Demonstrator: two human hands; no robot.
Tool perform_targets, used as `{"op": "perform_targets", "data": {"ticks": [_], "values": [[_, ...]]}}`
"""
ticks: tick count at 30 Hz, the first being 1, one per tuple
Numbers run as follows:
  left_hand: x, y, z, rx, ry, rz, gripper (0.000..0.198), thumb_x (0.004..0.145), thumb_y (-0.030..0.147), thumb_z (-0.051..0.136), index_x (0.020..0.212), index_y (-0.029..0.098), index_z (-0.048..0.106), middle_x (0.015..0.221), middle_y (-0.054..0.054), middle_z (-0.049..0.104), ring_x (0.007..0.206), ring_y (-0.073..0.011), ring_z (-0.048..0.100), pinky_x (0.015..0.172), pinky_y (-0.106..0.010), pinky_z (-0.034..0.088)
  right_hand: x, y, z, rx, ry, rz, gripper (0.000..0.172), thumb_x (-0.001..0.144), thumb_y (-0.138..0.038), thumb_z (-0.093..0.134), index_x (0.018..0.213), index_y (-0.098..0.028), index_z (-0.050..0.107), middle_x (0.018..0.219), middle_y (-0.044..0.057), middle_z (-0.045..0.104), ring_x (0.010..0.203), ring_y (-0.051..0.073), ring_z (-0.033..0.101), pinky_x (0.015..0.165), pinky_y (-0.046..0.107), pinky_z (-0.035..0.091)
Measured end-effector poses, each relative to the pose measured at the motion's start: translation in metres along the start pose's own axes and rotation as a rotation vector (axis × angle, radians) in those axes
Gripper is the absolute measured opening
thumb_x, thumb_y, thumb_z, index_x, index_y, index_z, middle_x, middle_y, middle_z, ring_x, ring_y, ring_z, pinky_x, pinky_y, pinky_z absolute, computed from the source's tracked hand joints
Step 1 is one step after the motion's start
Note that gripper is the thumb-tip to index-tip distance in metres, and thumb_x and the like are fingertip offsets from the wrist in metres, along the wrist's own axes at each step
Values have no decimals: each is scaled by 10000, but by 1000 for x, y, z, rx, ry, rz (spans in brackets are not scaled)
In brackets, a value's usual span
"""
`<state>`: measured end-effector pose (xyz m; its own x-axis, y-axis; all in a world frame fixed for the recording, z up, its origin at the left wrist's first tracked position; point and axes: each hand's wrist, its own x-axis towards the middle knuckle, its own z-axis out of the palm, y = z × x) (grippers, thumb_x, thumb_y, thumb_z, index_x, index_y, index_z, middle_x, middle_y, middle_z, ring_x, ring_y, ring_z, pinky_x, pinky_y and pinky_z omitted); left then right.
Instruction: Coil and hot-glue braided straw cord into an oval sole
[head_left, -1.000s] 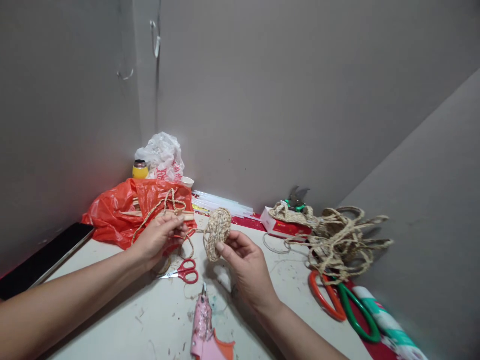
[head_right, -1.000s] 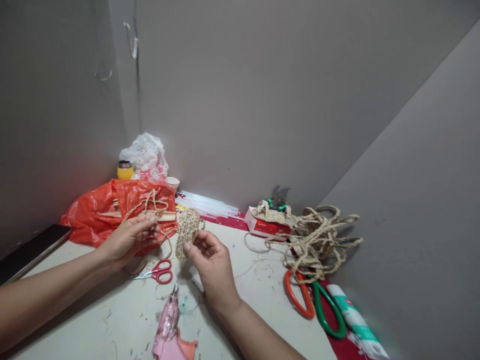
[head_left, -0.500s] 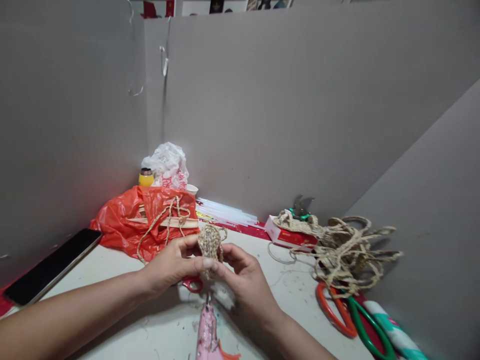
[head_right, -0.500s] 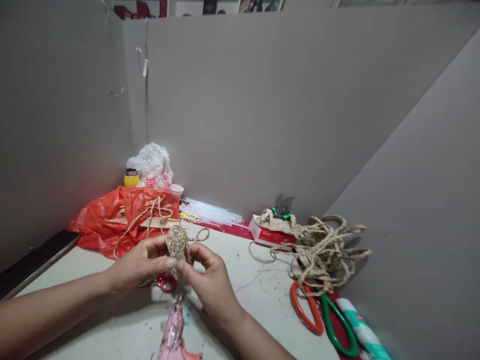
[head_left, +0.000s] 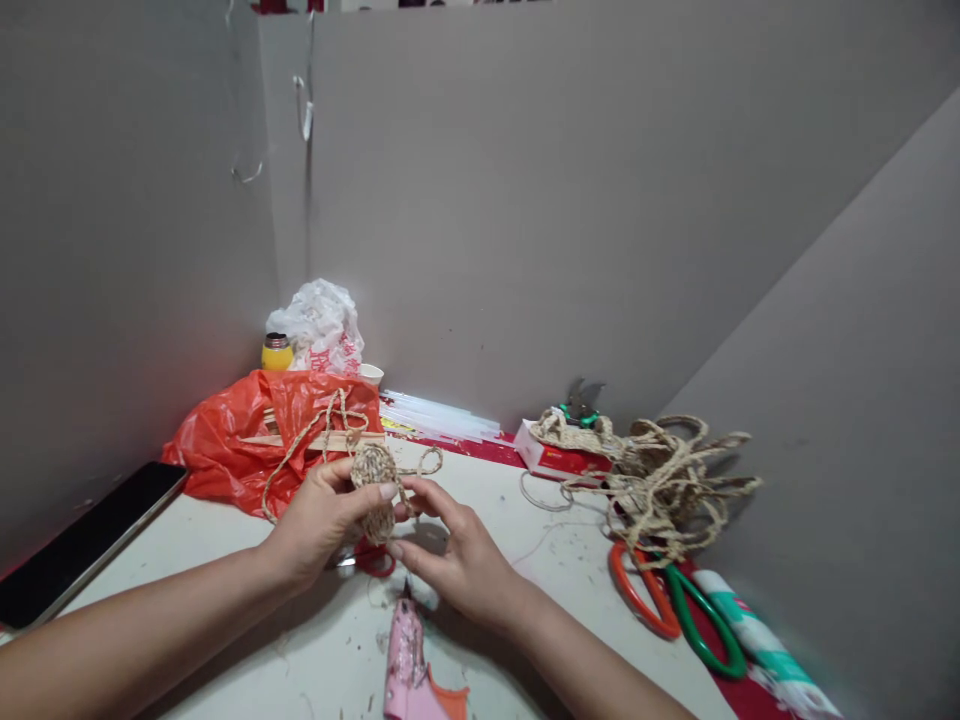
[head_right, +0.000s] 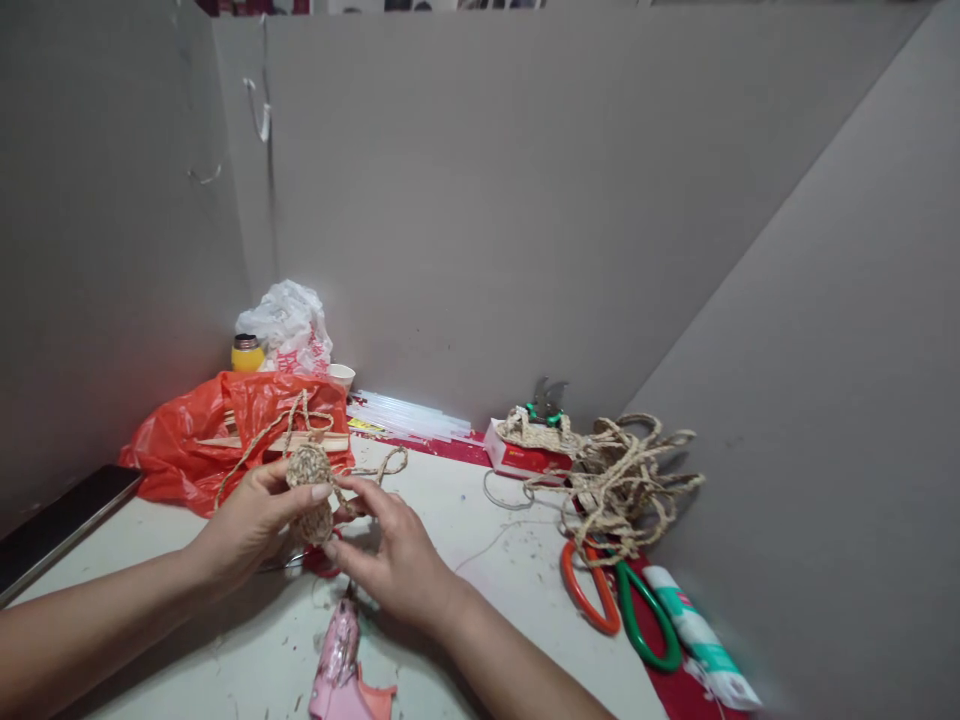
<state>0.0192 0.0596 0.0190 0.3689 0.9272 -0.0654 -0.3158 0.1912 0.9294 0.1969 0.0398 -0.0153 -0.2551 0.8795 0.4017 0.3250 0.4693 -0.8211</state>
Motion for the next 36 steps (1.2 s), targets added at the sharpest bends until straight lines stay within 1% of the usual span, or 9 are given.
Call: {"op": "perform_targets", "data": {"ticks": [2, 7, 10, 17, 24, 28, 31, 33, 36], "values": [[-2, 8, 0, 40, 30, 34, 195, 669, 289, 815, 763, 150, 714, 705, -26, 701, 618, -144, 619, 607, -260, 491, 4, 12, -6, -77, 5, -17, 524, 760, -145, 702, 1255, -258, 574, 960, 28, 719, 947, 235, 638, 876, 411, 474], [-6, 22, 1, 56, 31, 71, 283, 686, 308, 798, 914, 154, 731, 688, -5, 647, 596, -115, 549, 575, -233, 446, 21, 47, -20, -265, 22, -6, 156, 921, -224, 609, 1069, -199, 652, 1055, 63, 683, 970, 223, 644, 876, 433, 514], [-8, 27, 2, 21, 15, 90, 257, 700, 309, 788, 897, 152, 739, 669, 7, 614, 579, -93, 500, 556, -211, 412, 33, 67, -33, -383, -9, 39, 264, 955, -299, 597, 1188, -177, 599, 1212, 83, 622, 998, 230, 646, 839, 436, 550], [4, 23, -7, -69, 1, 89, 257, 741, 301, 775, 946, 151, 740, 797, -27, 697, 668, -101, 570, 621, -202, 454, 74, 94, -51, -495, 21, 201, 263, 956, -293, 595, 1201, -199, 597, 1248, 85, 609, 1004, 227, 642, 839, 423, 554], [19, 31, -14, -201, 83, 124, 213, 665, 224, 819, 846, 144, 740, 721, 0, 732, 631, -96, 622, 623, -187, 509, 114, 80, -38, -493, 236, 292, 283, 960, -311, 583, 1200, -161, 600, 1213, 66, 620, 1011, 262, 646, 828, 430, 556], [11, 46, -13, -239, 89, 129, 155, 681, 187, 803, 815, 129, 751, 640, 11, 709, 557, -81, 599, 523, -157, 477, 122, 61, -65, -582, 376, 334, 275, 959, -296, 589, 1214, -191, 588, 1243, 86, 609, 1010, 233, 642, 843, 434, 552], [-3, 62, -12, -292, 54, 155, 105, 698, 168, 788, 779, 111, 754, 661, -5, 719, 545, -79, 601, 487, -150, 470, 113, 48, -90, -632, 394, 393, 286, 956, -295, 595, 1221, -187, 583, 1245, 88, 606, 1017, 236, 640, 845, 439, 551], [-14, 77, -13, -343, 38, 186, 109, 730, 171, 761, 810, 97, 755, 739, -37, 747, 596, -101, 638, 540, -173, 523, 103, 41, -105, -625, 377, 472, 284, 954, -293, 598, 1219, -190, 584, 1245, 87, 606, 1020, 236, 640, 845, 436, 550], [-30, 104, -15, -436, 120, 274, 71, 772, 106, 688, 814, 90, 743, 758, -52, 755, 681, -141, 685, 643, -219, 582, 89, 30, -126, -541, 340, 613, 280, 952, -294, 601, 1211, -188, 590, 1241, 84, 609, 1014, 238, 642, 838, 431, 553]]}}
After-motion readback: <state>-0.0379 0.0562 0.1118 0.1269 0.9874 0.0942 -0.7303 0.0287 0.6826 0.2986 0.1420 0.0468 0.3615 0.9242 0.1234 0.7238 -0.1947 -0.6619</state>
